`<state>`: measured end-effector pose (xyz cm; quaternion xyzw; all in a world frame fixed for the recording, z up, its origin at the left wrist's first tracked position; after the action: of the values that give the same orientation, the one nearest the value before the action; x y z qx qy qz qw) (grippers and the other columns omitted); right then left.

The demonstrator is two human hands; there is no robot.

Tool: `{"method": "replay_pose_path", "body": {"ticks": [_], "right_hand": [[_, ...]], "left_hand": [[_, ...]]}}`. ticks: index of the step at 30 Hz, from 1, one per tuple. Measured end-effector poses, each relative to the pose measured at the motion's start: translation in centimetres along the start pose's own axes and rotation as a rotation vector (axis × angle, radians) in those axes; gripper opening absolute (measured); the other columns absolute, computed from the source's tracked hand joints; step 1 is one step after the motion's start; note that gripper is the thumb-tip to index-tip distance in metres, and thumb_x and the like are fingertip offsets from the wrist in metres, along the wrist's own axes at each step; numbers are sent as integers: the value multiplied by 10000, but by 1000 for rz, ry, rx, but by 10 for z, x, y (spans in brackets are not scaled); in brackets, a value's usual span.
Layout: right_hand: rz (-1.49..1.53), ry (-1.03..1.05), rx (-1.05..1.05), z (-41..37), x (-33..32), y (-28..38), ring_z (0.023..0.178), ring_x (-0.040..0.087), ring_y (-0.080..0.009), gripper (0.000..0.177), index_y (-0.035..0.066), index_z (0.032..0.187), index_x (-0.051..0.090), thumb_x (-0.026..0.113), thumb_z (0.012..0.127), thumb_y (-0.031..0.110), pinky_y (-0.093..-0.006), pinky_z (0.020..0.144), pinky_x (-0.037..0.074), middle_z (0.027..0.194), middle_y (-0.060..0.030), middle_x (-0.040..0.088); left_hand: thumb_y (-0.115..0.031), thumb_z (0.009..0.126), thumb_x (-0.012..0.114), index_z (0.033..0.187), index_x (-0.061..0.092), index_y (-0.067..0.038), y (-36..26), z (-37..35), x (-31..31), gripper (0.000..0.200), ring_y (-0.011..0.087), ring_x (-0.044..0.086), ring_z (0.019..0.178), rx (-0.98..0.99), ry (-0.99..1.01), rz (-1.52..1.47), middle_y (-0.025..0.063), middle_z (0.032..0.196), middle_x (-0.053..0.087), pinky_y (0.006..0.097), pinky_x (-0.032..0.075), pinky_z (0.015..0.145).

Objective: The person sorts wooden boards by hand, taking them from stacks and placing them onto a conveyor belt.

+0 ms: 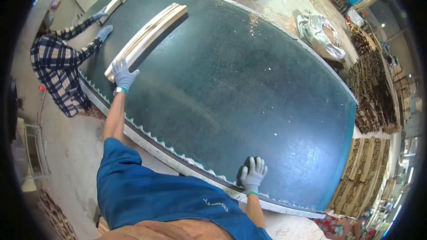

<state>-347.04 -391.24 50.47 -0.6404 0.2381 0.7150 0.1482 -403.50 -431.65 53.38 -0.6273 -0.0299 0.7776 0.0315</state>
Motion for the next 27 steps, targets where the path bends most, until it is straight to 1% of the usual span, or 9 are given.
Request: {"method": "replay_pose_path", "body": {"ticks": [5,9,10,13,18,22,24,26,27], "right_hand": [[-38,68,27,2,7,-1,1295,370,-387,505,130,1249,542,553,780,318,-568,1090,214,1341,-175,450],[-75,101,-18,13,3,3,1266,382,-410,501,108,1220,527,547,757,297,-584,1053,247,1306,-198,449],[-80,106,-30,17,-1,6,1246,390,-421,491,95,1206,525,554,747,266,-581,1036,269,1285,-208,452],[-74,107,4,24,-4,13,1233,396,-431,489,86,1202,522,556,737,234,-584,1023,281,1279,-215,448],[167,30,86,80,-13,70,1180,488,-369,495,89,1243,543,660,770,177,-477,988,382,1257,-162,533],[856,130,185,134,-9,156,1111,581,-313,515,74,1285,517,663,824,252,-435,963,448,1224,-160,588],[1345,228,327,137,24,191,1135,574,-226,549,68,1359,435,629,887,271,-362,960,463,1234,-149,583],[1791,395,421,134,50,224,1261,457,-304,728,125,1495,219,600,910,333,-467,983,436,1387,-198,428],[1976,554,483,132,54,240,1299,384,-314,888,170,1537,39,591,899,445,-520,993,414,1505,-179,243]], "left_hand": [[-534,506,847,1540,74,-152,44,92,32,1346,410,18,1460,-64,322,61,255,1568,89,516,46,1165],[-500,479,869,1545,21,-260,48,109,53,1383,386,43,1466,-122,511,93,248,1571,83,507,81,1166],[-465,488,874,1540,38,-297,49,116,56,1355,407,240,1414,-90,447,80,264,1519,231,502,216,1139],[-415,500,875,1541,66,-274,51,124,60,1326,425,446,1270,-72,542,67,260,1394,403,489,363,1060],[-401,512,868,1521,208,-220,2,82,58,1219,409,549,1132,61,418,36,244,1265,496,460,464,949],[-365,554,863,1423,410,-120,-50,-13,47,1010,397,557,1120,156,335,-251,244,1206,576,434,477,938],[-298,568,855,1418,407,-96,-84,-74,15,982,387,558,1142,36,484,-351,240,1225,575,444,475,965],[-246,592,822,1468,326,-88,-86,-126,20,1019,402,583,1102,116,446,-460,268,1274,544,440,476,957],[-193,574,792,1479,294,-47,-115,-167,-43,1043,405,574,1116,45,519,-537,280,1304,521,428,474,952]]}}
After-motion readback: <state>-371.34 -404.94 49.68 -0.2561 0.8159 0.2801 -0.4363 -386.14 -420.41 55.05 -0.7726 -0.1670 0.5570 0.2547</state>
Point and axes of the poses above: each hand's wrist, its own z-axis towards the middle knuckle, its own x-axis out of the palm, y = z × x, the point moved 5 cm from there along z, towards the middle knuckle
